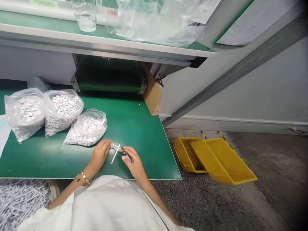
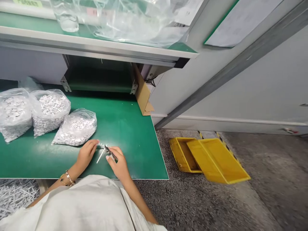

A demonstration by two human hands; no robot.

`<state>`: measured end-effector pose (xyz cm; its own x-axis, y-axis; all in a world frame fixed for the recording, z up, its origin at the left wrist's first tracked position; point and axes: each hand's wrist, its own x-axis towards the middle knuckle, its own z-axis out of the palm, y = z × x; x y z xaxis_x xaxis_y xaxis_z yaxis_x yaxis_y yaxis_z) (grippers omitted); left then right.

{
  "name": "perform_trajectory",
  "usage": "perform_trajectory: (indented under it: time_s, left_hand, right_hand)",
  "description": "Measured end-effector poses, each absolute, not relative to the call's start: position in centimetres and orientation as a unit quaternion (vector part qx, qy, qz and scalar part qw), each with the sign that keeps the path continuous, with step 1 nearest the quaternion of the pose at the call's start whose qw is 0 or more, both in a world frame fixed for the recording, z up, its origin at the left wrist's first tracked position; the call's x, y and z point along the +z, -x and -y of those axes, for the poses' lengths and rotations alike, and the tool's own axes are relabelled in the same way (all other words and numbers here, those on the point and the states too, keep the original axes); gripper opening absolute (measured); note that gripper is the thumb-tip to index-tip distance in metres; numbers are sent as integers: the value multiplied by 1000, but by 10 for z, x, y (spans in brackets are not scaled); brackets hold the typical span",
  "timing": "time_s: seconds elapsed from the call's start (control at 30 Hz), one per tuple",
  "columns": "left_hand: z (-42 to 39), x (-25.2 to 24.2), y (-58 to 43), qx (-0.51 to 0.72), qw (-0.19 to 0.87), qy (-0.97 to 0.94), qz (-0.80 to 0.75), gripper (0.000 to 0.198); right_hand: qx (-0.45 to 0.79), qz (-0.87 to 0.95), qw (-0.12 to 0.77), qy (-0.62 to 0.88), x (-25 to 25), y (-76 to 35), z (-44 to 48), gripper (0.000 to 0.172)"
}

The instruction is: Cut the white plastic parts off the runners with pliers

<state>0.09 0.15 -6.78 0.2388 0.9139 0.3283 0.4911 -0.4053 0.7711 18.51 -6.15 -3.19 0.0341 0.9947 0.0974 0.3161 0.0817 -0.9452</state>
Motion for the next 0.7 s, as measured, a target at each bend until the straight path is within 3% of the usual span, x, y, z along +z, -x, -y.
perform_trajectory:
  time_s: [0.13,0.3,0.43,0.7]
  left_hand:
    - [-4,-65,0,433,414,-561,-571,23]
    - [-2,-75,-6,494,604,-315,-540,31]
    - [5,-81,-11,521,652,-263,-484,30]
    - [12,-85,-12,495,631,-347,-486,26]
  right_hand:
    - [317,644,422,554,-36,-189,71,26]
    - [256,717,284,583,-61,-192,71,18]
    - [175,714,225,640,-77,-188,62,20]
    - [100,728,289,614,-93,-181,34,21]
